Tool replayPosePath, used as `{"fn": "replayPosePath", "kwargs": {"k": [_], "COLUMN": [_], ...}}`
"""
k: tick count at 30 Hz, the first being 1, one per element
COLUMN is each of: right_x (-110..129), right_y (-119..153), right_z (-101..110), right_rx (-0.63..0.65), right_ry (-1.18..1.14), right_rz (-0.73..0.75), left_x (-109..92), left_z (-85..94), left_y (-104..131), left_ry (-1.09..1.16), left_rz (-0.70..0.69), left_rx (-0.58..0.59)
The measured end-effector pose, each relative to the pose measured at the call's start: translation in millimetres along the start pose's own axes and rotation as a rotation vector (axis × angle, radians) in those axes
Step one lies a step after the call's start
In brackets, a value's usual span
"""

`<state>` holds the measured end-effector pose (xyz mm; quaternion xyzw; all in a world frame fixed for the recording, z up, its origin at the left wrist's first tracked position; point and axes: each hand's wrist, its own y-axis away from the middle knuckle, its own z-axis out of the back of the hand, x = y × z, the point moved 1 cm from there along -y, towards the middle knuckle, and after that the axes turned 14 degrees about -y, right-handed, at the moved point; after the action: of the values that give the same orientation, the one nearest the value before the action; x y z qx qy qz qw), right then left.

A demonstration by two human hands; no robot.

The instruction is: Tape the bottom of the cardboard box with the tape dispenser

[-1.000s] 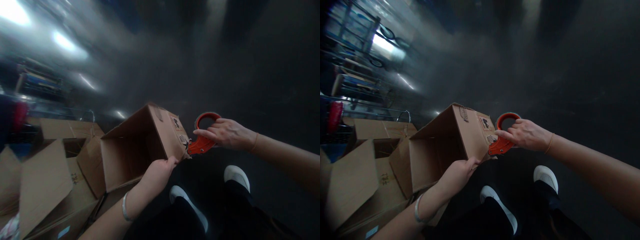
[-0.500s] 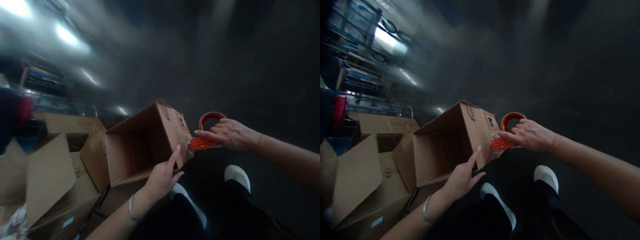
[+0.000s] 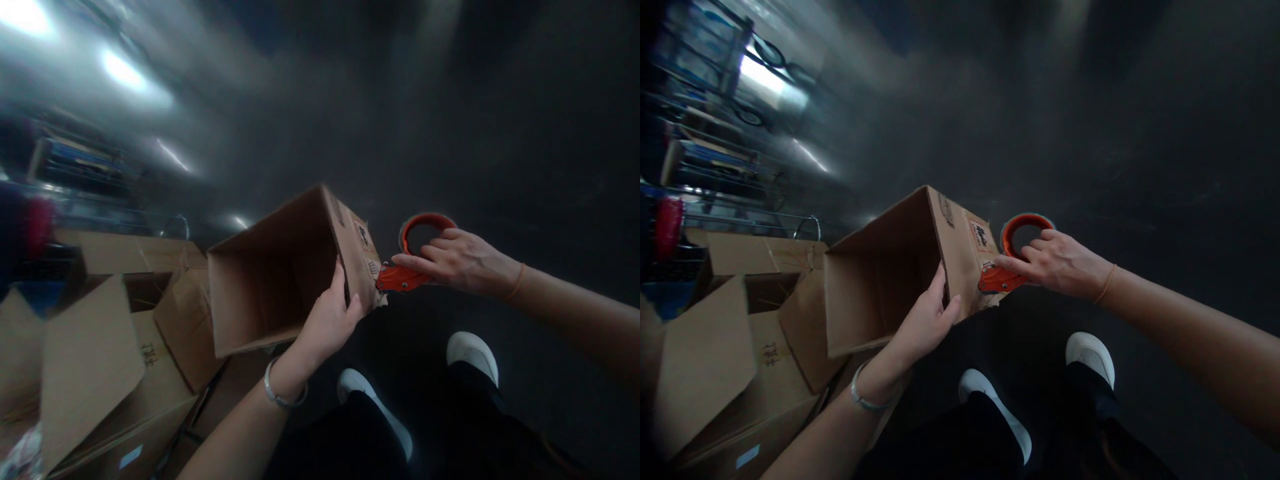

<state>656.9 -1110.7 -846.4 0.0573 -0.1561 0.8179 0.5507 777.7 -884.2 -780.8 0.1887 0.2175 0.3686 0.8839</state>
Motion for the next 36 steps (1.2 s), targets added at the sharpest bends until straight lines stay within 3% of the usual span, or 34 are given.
{"fn": "replayPosePath", "kwargs": {"k": [5,11,17,22,25,31,36], "right_x": [25.5,57.3,63.4,63.2,57.3,38.7,35.0], "right_y": [-2.9,-12.3,-12.0,-11.5,-2.8,36.4,51.5], "right_z": [-3.1,-5.9,-3.9,-1.4,0.9,10.3,16.6], "right_rx": [0.008,0.028,0.009,0.019,0.015,0.012,0.047], "right_ry": [-0.035,-0.094,-0.093,-0.133,-0.138,-0.037,-0.012], "right_rz": [-0.035,-0.237,-0.367,-0.383,-0.388,-0.524,-0.527], "left_x": [14.0,16.4,6.5,5.0,21.6,78.4,96.5], "left_z": [12.8,19.3,5.1,-3.1,-0.5,8.4,9.3], "left_y": [3.5,-2.5,-12.3,-12.1,-6.8,6.0,11.9], "left_ry": [-0.078,-0.301,-0.679,-0.757,-0.783,-0.843,-0.840], "left_rz": [-0.139,-0.210,-0.137,-0.077,-0.049,0.048,0.025], "left_rx": [0.091,0.119,0.038,0.001,0.001,0.011,0.033]}}
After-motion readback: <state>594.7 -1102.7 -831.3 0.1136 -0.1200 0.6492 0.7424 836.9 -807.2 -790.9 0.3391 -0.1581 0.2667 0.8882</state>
